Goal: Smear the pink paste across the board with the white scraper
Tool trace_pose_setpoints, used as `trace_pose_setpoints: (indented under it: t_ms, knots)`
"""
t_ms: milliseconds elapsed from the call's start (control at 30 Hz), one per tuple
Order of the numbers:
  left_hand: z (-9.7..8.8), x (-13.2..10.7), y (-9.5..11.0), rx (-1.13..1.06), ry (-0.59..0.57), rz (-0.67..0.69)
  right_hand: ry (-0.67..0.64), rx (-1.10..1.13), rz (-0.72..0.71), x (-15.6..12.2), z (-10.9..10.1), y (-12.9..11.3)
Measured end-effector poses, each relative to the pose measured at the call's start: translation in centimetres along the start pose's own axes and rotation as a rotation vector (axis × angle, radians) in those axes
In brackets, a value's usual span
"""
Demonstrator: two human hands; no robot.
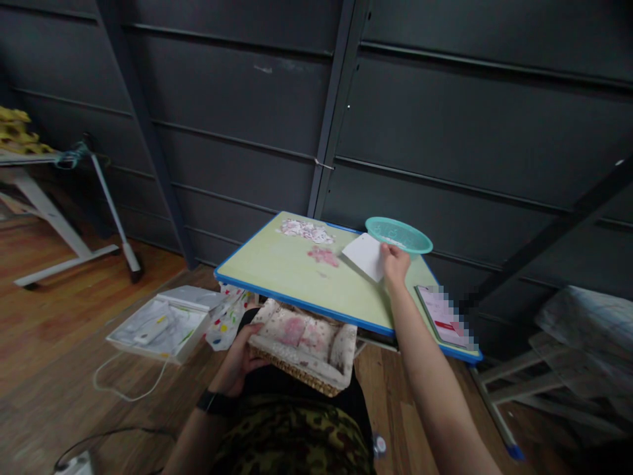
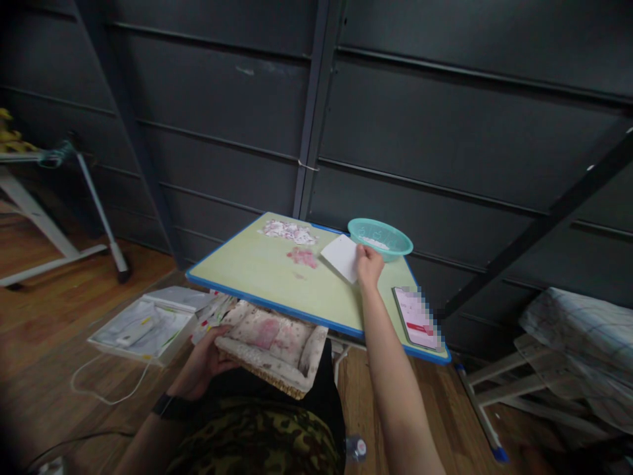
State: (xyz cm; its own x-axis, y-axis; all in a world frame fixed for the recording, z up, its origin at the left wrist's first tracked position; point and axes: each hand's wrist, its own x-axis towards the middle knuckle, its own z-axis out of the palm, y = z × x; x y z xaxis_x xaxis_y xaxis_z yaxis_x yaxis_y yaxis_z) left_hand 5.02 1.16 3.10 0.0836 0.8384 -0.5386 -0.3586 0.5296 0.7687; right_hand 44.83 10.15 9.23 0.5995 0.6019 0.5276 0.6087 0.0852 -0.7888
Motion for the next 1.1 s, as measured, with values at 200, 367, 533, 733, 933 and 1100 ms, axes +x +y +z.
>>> trace_pose_setpoints:
  t_ms: [200,367,533,733,933,1100]
  knots:
    - [0.1,-0.1,0.2,0.016,0.008,-0.026,0.111,-0.175,0.144,0.3,-1.0,0.4]
    - [0.1,-0.2,0.3,0.011,0.0,-0.019,-0.029,-0.128,0.132,-0.1,0.1,0.0]
    - [0.1,-0.1,0.2,0.011,0.007,-0.01,-0.081,-0.001,0.137,0.1,0.6,0.3]
    - [0.2,0.0,0.2,0.016,-0.001,-0.009,-0.083,0.05,0.117,-0.1,0.9,0.2]
    - [0.4,-0.3,0.5,0.018,0.009,-0.015,-0.163,0.106,0.097,-0.7,1.3,-0.4]
    - [0.5,-0.6,0.7,0.011,0.019,-0.01,-0.201,0.088,0.045,-0.9,1.2,-0.6]
